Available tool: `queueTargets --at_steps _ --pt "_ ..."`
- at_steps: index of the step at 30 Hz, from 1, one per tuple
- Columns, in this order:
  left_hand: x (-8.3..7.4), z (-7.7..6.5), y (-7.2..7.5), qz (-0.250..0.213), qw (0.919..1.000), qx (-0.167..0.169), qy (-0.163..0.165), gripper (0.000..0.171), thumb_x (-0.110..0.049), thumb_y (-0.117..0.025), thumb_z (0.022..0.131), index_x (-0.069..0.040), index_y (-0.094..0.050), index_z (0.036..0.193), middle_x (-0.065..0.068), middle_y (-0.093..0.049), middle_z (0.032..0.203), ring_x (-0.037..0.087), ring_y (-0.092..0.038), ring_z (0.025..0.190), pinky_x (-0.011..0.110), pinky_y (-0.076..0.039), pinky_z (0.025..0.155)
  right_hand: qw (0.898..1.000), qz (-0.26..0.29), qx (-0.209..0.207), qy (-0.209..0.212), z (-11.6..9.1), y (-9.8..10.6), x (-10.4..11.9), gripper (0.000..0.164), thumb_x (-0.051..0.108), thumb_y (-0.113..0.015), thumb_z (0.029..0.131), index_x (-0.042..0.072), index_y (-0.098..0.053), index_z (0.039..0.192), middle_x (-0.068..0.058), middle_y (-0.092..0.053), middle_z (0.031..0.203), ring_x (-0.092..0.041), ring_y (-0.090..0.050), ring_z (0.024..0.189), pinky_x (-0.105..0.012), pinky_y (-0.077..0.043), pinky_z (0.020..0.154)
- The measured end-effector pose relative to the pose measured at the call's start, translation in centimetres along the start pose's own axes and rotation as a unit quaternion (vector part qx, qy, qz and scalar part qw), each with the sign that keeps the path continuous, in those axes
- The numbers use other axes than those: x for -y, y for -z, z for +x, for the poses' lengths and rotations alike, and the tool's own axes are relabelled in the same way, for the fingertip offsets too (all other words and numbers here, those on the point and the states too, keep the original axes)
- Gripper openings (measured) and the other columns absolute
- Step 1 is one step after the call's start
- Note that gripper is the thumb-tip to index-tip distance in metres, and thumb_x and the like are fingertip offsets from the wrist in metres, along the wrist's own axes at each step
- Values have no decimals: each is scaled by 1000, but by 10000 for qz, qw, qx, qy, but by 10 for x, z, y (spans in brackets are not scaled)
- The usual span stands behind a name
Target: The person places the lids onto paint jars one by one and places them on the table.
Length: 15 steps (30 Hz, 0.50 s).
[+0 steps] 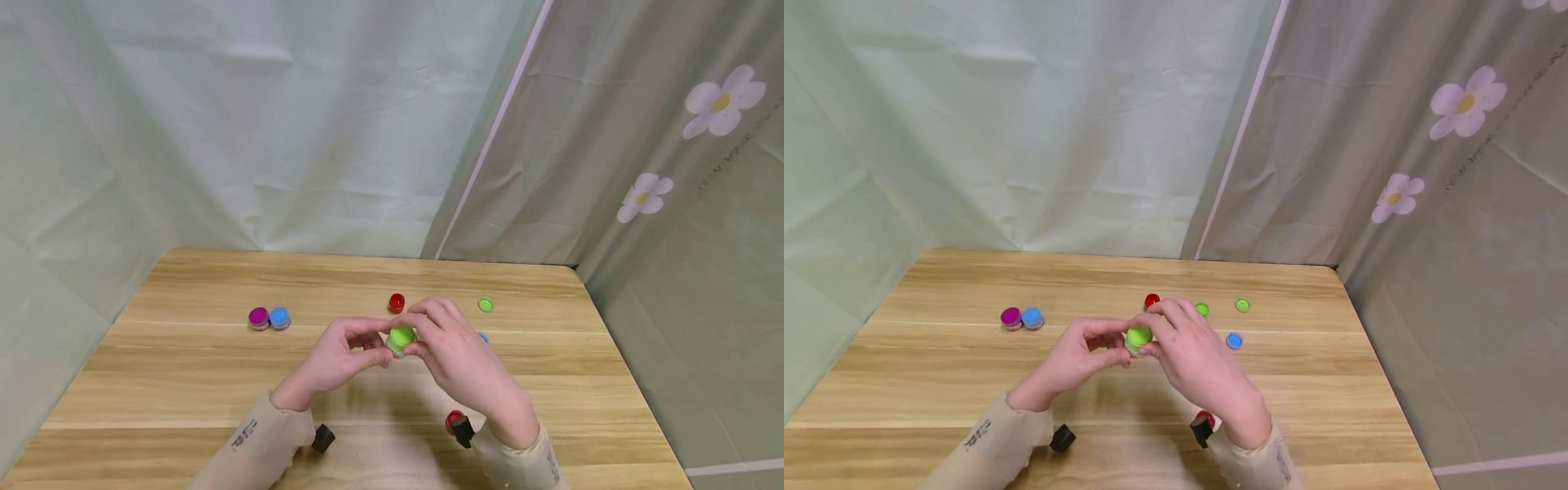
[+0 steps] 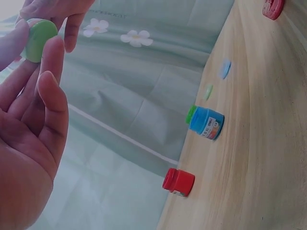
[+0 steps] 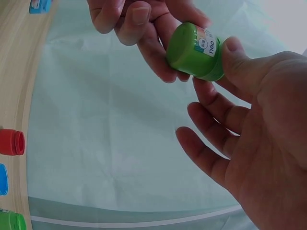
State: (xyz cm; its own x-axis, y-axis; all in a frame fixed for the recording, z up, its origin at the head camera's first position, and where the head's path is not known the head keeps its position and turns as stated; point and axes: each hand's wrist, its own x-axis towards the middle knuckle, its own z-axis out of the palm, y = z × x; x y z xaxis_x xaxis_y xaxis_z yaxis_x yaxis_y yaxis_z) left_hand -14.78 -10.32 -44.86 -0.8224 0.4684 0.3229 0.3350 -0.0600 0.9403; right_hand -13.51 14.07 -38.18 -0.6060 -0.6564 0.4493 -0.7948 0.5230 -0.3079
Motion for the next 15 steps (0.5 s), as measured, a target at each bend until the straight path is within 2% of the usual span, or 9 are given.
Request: queueTargets --at_steps 7,15 --pt "0 2 0 226 9997 -95 -32 37 -2 -83 91 -1 -77 128 4 -79 99 17 -69 78 28 -53 66 9999 -86 -37 50 1 -1 0 36 25 -75 99 15 -69 132 3 -61 132 -21 -54 127 -36 -47 108" --pt "0 3 -1 331 9994 -121 -9 33 -3 -86 89 -5 -80 121 2 -78 96 18 -69 76 27 -51 62 9992 -94 1 -386 1 -1 0 37 45 -77 96 17 -70 119 9 -60 105 -16 -54 116 -35 -50 100"
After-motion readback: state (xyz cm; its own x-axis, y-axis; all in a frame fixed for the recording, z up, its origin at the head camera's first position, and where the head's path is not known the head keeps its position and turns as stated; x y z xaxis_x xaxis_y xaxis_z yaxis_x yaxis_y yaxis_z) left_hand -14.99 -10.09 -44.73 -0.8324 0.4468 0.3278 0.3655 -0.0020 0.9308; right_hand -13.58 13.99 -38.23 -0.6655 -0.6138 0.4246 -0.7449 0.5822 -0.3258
